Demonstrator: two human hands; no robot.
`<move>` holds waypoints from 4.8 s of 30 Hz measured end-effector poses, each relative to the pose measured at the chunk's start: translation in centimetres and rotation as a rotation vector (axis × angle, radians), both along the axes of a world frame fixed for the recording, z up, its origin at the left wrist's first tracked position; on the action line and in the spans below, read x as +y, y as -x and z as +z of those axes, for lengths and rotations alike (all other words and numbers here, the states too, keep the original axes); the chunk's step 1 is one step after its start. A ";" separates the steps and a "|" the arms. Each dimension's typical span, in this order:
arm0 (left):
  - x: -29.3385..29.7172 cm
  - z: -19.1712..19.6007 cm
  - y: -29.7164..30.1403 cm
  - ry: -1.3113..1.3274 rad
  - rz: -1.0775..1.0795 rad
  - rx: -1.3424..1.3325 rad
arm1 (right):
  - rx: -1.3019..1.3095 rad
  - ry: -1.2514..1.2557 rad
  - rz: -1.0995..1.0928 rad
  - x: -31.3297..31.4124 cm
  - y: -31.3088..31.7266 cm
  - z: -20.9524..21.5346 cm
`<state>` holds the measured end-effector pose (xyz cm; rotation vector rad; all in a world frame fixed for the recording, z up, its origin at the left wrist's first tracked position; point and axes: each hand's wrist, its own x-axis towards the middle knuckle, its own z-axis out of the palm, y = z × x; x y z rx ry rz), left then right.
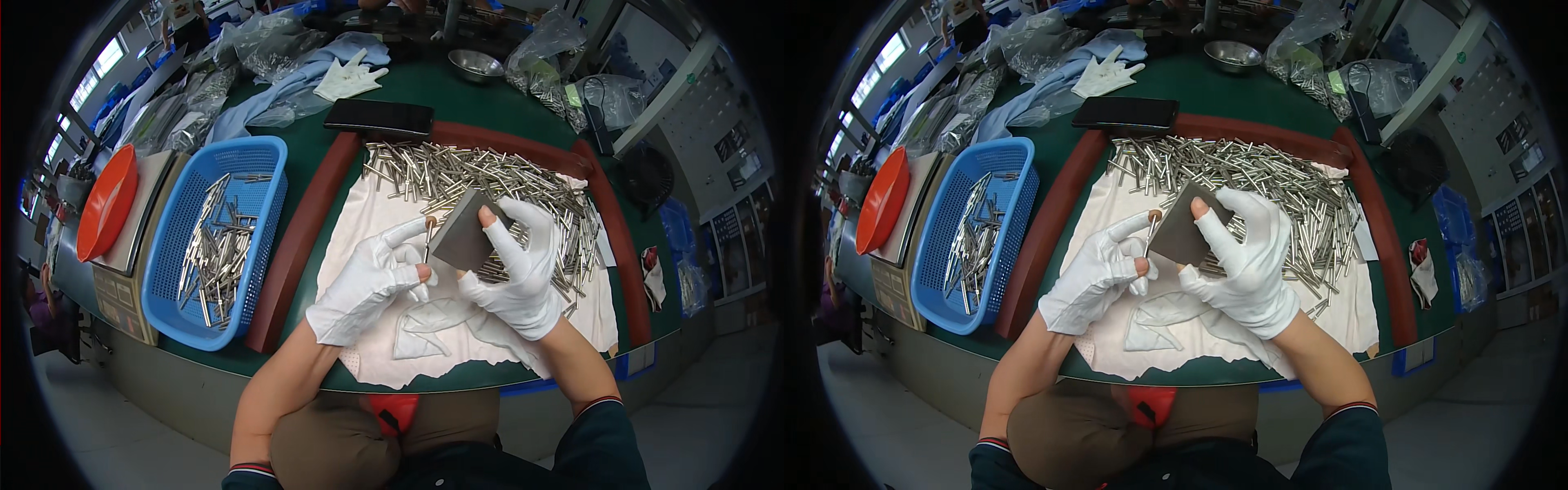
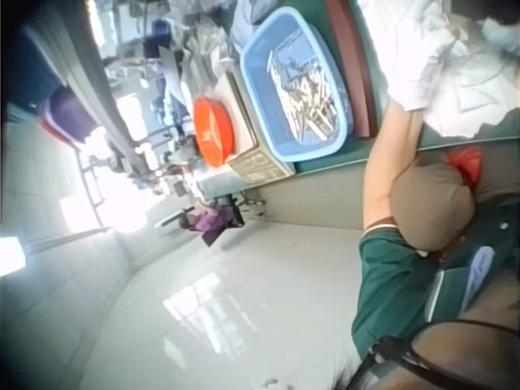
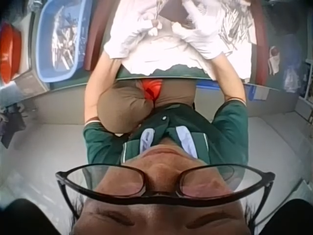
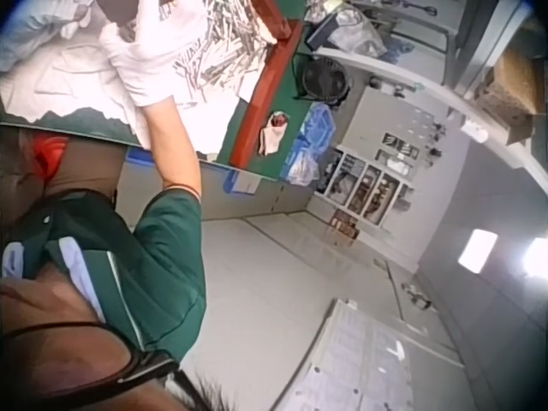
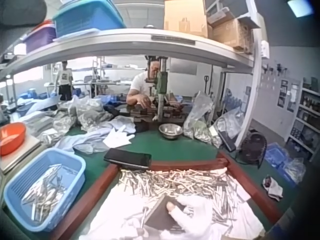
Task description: Inspecting, polishing, and cleaning small metal pins at a factory workbench.
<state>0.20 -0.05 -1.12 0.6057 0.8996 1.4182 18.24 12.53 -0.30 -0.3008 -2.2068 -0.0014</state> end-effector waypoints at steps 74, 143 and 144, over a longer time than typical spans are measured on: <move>-2.1 4.7 -3.0 -0.305 -0.365 2.078 | 0.305 0.173 -0.232 4.0 -1.5 1.0; 8.0 1.5 -2.7 0.031 -0.123 1.920 | 0.379 0.149 -0.229 4.7 -1.2 0.7; 7.5 2.1 -2.7 -0.041 -0.066 1.886 | 0.382 0.144 -0.231 4.9 -1.5 0.6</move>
